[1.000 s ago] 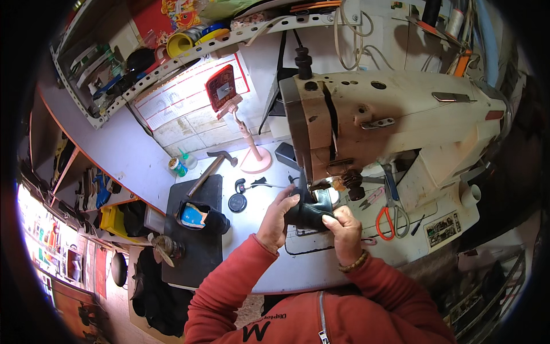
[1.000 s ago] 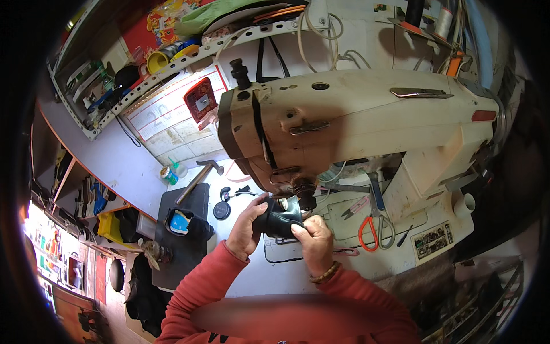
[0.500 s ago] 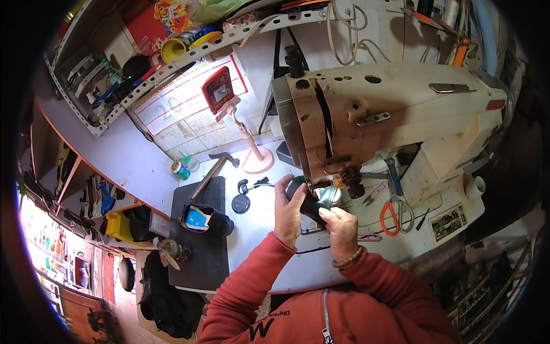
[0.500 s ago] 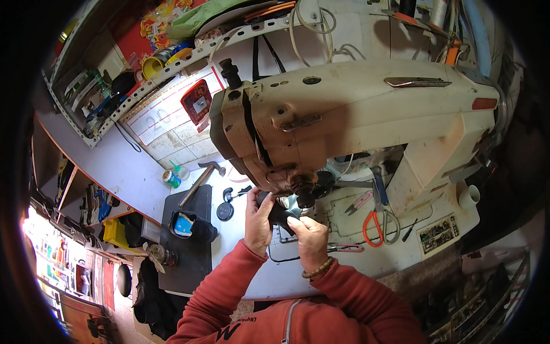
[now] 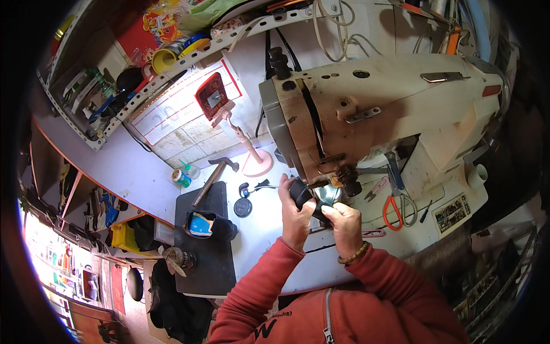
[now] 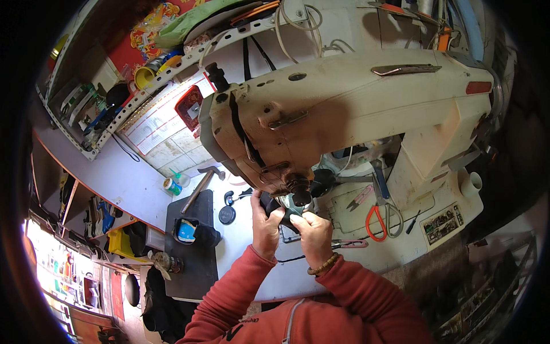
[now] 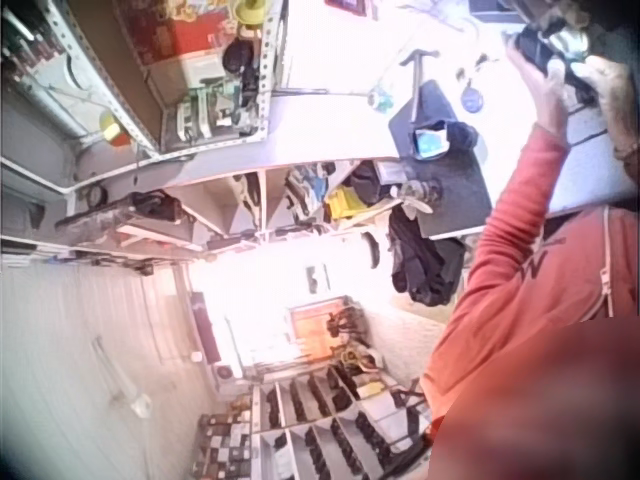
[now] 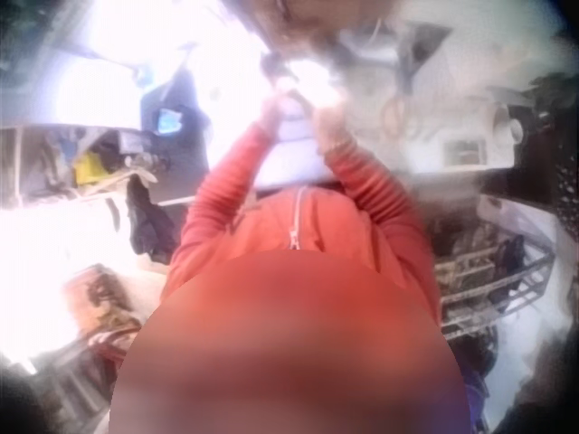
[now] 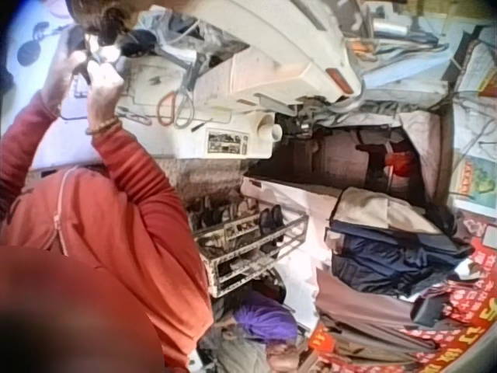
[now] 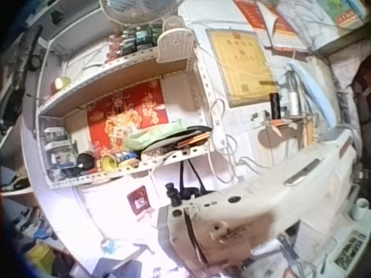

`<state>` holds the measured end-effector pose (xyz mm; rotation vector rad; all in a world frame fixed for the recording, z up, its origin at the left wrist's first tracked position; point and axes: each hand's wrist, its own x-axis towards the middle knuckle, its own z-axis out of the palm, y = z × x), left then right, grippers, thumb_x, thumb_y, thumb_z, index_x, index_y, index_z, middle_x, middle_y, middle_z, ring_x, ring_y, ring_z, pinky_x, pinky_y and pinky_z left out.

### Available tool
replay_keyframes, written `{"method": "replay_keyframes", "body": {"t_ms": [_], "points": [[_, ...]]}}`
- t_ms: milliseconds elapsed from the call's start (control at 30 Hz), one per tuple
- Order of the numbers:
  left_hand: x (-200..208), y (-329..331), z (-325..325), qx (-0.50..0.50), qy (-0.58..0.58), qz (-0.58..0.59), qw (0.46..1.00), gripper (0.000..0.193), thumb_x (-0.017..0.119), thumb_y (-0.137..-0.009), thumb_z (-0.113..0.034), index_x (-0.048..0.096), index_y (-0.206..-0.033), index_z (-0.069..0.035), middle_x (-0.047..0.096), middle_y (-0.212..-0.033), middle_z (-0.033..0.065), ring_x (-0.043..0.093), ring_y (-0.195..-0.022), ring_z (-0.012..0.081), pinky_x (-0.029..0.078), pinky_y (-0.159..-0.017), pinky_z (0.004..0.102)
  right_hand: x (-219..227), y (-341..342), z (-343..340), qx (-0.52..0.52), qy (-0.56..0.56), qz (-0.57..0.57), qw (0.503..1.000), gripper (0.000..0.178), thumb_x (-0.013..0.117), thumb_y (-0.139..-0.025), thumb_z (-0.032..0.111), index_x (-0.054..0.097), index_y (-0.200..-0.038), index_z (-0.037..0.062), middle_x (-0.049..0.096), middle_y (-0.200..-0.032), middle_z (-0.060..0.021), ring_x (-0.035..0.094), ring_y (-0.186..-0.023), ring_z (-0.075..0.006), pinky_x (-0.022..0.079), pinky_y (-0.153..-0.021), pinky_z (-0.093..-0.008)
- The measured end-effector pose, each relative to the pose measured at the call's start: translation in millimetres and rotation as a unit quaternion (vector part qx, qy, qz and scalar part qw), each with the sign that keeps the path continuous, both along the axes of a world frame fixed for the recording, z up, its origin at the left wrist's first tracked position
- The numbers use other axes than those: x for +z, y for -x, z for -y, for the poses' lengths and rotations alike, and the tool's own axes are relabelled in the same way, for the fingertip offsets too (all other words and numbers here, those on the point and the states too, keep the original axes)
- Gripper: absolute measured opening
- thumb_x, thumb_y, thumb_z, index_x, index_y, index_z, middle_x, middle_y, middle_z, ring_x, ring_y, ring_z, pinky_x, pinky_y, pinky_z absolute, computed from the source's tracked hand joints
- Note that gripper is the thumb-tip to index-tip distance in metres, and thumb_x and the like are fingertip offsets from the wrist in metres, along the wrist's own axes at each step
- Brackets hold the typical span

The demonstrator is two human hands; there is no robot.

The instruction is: The person repairs a black shoe by hand, using pliers to pull and adjust the shoe's upper material. They repeatedly reposition the shoe and use the pliers to manipulate the leather around the opening.

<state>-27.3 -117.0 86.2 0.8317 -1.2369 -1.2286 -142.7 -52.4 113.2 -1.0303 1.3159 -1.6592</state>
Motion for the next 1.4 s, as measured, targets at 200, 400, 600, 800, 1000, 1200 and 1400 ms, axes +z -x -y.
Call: {"method": "replay_keyframes", "body": {"t_ms": [200,400,600,800,1000,1200,1400], "points": [[3,-4,1,0.002,0.022,0.045,0.999,0.064,0.06,-0.079,-0.004,0.031,-0.135,0.003,0.018,-0.151,0.0253,0.03,-0.136,0.0304,0.027,-0.111,0.0344,2,-1,2,-0.018,0.011,-0.012,1.0,0.024,0.064,-0.083,0.009,0.053,-0.065,-0.0028,0.043,-0.052,-0.0036,0.037,-0.051,-0.0074,0.035,-0.047,-0.0292],[2,-9,11,-0.035,0.008,0.023,0.999,0.064,0.058,-0.081,0.0,0.029,-0.138,0.003,0.023,-0.149,0.0227,0.032,-0.134,0.0287,0.026,-0.111,0.0335,4,-4,1,-0.004,-0.002,0.026,1.0,0.029,0.062,-0.085,0.01,0.047,-0.061,0.0022,0.041,-0.055,0.0019,0.035,-0.053,-0.0054,0.031,-0.047,-0.0265],[5,-5,0,-0.011,0.019,0.027,0.999,0.051,0.05,-0.091,-0.003,0.03,-0.138,0.005,0.031,-0.143,0.0193,0.038,-0.127,0.0244,0.03,-0.108,0.032,1,0,3,-0.012,-0.015,-0.027,0.999,0.025,0.063,-0.084,0.007,0.051,-0.065,-0.0041,0.041,-0.053,-0.007,0.037,-0.05,-0.0095,0.034,-0.046,-0.0306],[5,-1,9,0.007,0.062,0.089,0.994,0.05,0.051,-0.094,-0.003,0.029,-0.138,0.004,0.041,-0.131,0.0153,0.046,-0.114,0.0213,0.037,-0.101,0.03,2,-1,5,-0.018,0.04,-0.061,0.997,0.026,0.064,-0.084,0.009,0.052,-0.064,-0.0024,0.046,-0.054,-0.0071,0.041,-0.048,-0.0125,0.035,-0.047,-0.0307],[10,-4,8,-0.057,0.023,0.026,0.998,0.043,0.046,-0.1,-0.014,0.03,-0.136,0.003,0.047,-0.116,0.0092,0.045,-0.101,0.015,0.038,-0.092,0.0267,4,-5,2,-0.031,-0.005,-0.015,0.999,0.031,0.063,-0.085,0.011,0.047,-0.061,0.001,0.041,-0.054,0.0017,0.037,-0.054,-0.0055,0.032,-0.048,-0.027],[19,6,2,0.041,0.081,0.085,0.992,0.044,0.048,-0.097,-0.009,0.031,-0.135,0.005,0.046,-0.121,0.0157,0.044,-0.109,0.0223,0.035,-0.099,0.0323,0,-6,1,-0.034,-0.012,-0.002,0.999,0.03,0.062,-0.086,0.012,0.048,-0.062,0.0007,0.043,-0.056,0.0037,0.037,-0.056,-0.0045,0.033,-0.049,-0.0265],[5,14,-45,0.271,0.443,0.388,0.761,0.041,0.063,-0.084,-0.015,0.053,-0.122,-0.004,0.053,-0.121,0.016,0.046,-0.116,0.031,0.025,-0.107,0.0478,-7,4,6,-0.011,0.118,-0.224,0.967,0.011,0.059,-0.085,0.006,0.064,-0.078,-0.0006,0.057,-0.065,-0.0073,0.052,-0.056,-0.0143,0.04,-0.051,-0.0287]]}}
